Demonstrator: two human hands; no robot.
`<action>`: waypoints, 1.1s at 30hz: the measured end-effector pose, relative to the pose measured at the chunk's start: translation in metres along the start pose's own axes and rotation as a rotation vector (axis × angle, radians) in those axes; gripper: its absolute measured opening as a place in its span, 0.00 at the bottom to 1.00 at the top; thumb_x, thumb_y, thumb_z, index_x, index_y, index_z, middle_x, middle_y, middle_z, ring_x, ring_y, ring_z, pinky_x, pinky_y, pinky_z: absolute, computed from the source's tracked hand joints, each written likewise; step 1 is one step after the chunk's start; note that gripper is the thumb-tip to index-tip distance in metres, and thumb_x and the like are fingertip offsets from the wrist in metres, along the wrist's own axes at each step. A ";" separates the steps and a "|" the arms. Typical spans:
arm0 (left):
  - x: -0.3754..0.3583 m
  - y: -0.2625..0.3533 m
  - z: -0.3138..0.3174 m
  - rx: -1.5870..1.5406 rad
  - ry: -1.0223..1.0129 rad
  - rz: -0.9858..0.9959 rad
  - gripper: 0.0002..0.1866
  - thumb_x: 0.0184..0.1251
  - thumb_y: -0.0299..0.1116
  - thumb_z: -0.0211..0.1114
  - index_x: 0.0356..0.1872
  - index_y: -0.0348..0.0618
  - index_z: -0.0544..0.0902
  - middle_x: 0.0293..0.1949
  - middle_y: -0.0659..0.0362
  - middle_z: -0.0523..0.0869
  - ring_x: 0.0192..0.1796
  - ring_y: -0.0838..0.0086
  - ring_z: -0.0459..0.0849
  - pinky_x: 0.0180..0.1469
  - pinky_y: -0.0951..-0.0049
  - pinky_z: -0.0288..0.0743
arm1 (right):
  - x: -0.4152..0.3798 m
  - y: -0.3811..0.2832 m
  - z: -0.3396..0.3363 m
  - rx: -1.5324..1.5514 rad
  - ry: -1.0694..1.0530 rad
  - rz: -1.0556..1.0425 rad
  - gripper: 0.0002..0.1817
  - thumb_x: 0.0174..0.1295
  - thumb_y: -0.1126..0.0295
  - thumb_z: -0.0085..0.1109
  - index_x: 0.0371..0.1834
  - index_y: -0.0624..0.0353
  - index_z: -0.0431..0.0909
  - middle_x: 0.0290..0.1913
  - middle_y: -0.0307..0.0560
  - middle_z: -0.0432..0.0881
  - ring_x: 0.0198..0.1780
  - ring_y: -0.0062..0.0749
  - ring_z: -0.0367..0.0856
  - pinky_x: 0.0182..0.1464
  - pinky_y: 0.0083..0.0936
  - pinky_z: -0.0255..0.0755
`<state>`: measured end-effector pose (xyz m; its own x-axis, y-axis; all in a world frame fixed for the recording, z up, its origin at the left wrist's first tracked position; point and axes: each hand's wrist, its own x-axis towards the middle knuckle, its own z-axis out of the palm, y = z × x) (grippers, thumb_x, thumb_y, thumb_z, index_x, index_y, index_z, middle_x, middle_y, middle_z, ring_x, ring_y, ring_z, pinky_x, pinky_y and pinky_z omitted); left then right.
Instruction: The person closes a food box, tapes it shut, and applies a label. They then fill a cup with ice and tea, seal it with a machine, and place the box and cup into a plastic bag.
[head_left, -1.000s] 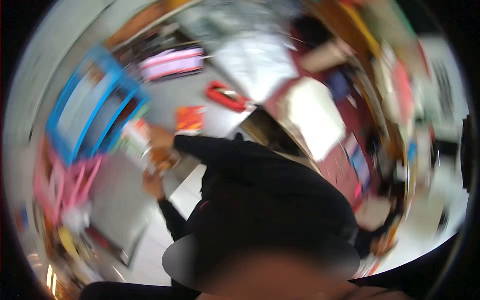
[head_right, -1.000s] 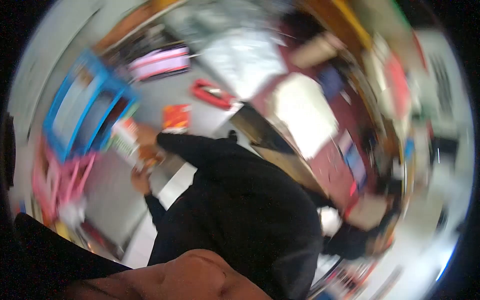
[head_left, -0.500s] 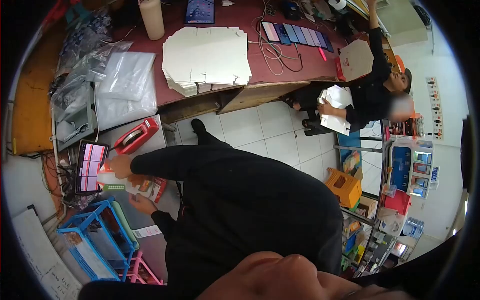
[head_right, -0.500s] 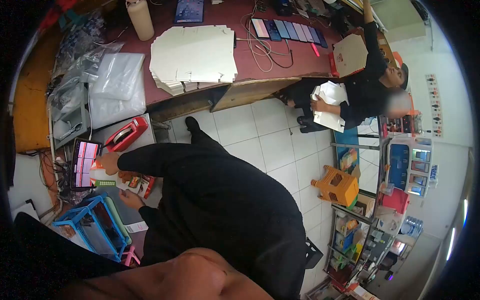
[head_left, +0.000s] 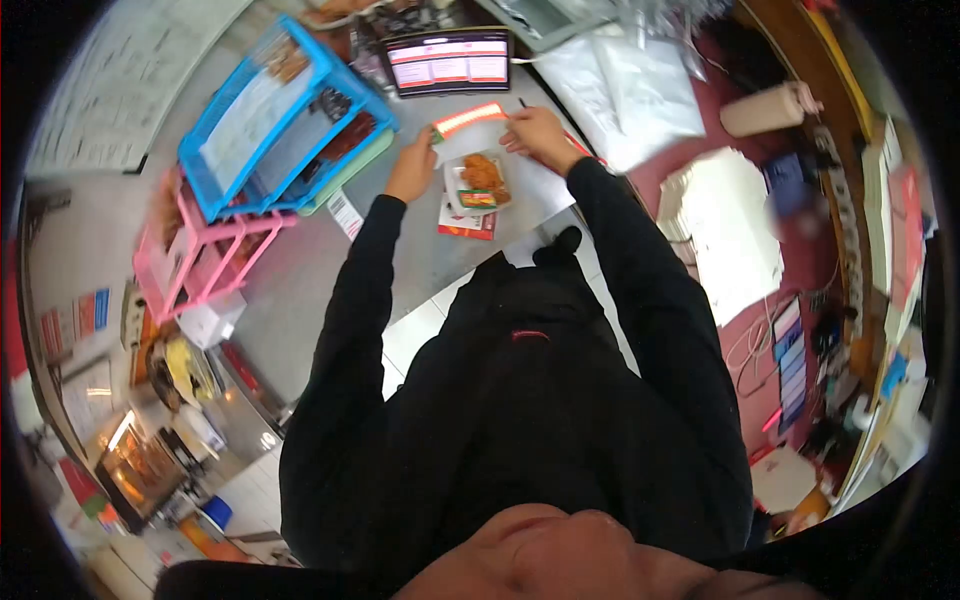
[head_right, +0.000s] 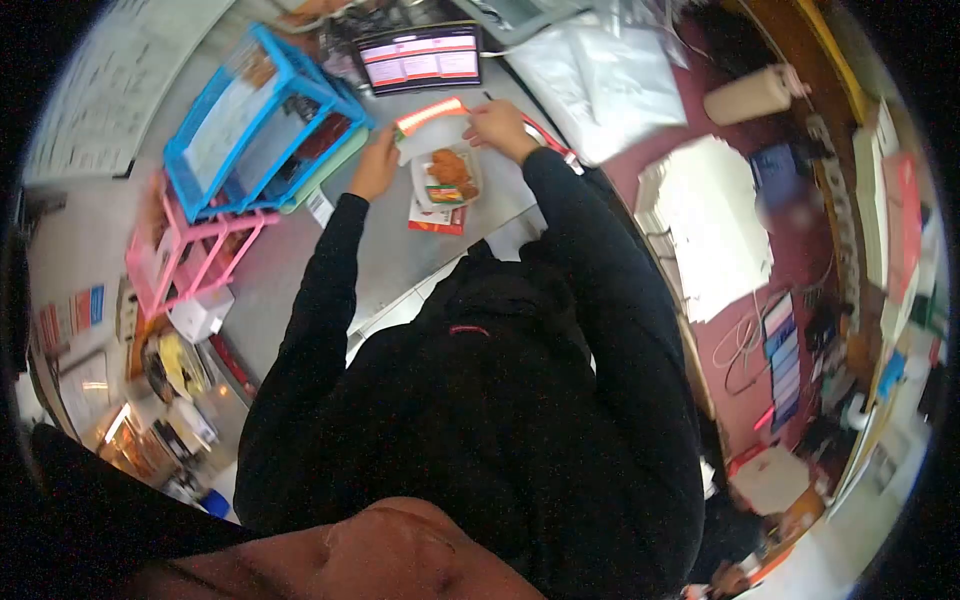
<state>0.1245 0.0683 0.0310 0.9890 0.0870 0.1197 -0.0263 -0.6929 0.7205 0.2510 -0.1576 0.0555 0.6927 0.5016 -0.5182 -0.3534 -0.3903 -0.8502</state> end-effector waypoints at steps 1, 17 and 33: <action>-0.005 0.009 -0.002 0.003 0.026 -0.020 0.22 0.60 0.24 0.50 0.58 0.39 0.69 0.38 0.36 0.81 0.41 0.42 0.80 0.43 0.50 0.73 | 0.000 -0.001 0.003 0.402 0.026 0.223 0.18 0.63 0.66 0.53 0.52 0.66 0.75 0.45 0.57 0.83 0.43 0.43 0.85 0.41 0.34 0.80; -0.108 0.068 0.088 -1.562 0.323 -0.959 0.13 0.63 0.39 0.65 0.40 0.40 0.81 0.44 0.55 0.79 0.49 0.69 0.78 0.41 0.70 0.79 | -0.051 0.115 0.024 0.244 0.027 0.052 0.23 0.65 0.59 0.46 0.63 0.47 0.60 0.46 0.39 0.76 0.37 0.20 0.73 0.34 0.19 0.66; -0.090 0.029 0.027 -1.478 0.461 -1.028 0.34 0.57 0.57 0.66 0.51 0.34 0.73 0.45 0.57 0.72 0.52 0.69 0.71 0.44 0.61 0.80 | 0.023 -0.009 0.069 0.229 -0.119 0.248 0.38 0.52 0.63 0.71 0.57 0.64 0.55 0.35 0.48 0.72 0.28 0.35 0.80 0.24 0.33 0.82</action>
<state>0.0385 0.0212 0.0230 0.5906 0.3554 -0.7245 0.1425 0.8377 0.5272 0.2267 -0.0895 0.0454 0.4947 0.5047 -0.7075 -0.6427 -0.3355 -0.6888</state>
